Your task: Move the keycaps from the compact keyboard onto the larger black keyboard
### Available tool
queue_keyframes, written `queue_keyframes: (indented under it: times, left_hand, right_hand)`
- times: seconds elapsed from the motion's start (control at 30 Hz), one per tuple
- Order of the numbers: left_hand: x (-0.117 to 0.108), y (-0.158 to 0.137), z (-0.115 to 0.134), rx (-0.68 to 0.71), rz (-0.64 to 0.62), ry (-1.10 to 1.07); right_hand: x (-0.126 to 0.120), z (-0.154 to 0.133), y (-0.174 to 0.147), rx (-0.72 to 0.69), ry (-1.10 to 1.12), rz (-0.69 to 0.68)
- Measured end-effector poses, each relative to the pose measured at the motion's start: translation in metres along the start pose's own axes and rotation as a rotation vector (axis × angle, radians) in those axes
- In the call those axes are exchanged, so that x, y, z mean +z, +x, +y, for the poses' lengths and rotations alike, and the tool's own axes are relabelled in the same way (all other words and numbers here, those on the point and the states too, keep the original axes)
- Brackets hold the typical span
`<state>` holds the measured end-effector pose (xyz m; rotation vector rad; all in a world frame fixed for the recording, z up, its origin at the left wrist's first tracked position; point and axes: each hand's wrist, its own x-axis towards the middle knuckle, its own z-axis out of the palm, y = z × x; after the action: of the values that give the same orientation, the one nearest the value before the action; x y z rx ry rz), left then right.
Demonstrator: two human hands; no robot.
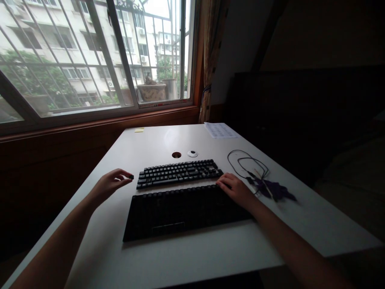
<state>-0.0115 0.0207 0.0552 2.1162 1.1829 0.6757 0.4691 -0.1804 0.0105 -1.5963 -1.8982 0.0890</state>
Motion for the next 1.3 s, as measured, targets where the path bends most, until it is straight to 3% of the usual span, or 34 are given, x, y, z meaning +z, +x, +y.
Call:
queue_keyframes:
  times: [0.17, 0.3, 0.5, 1.3]
  left_hand:
    - [0.011, -0.054, 0.014, 0.116, 0.027, -0.023]
    - [0.026, -0.075, 0.011, 0.172, 0.054, -0.029]
    - [0.037, -0.075, 0.006, 0.224, 0.017, 0.008]
    - [0.039, -0.076, -0.004, 0.240, -0.023, 0.036]
  right_hand:
    - [0.001, 0.001, -0.001, -0.006, 0.004, 0.002]
    - [0.001, 0.001, -0.001, -0.002, 0.000, 0.001]
    - [0.001, 0.003, -0.001, -0.002, 0.005, -0.010]
    - [-0.001, -0.002, -0.001, -0.002, -0.005, -0.006]
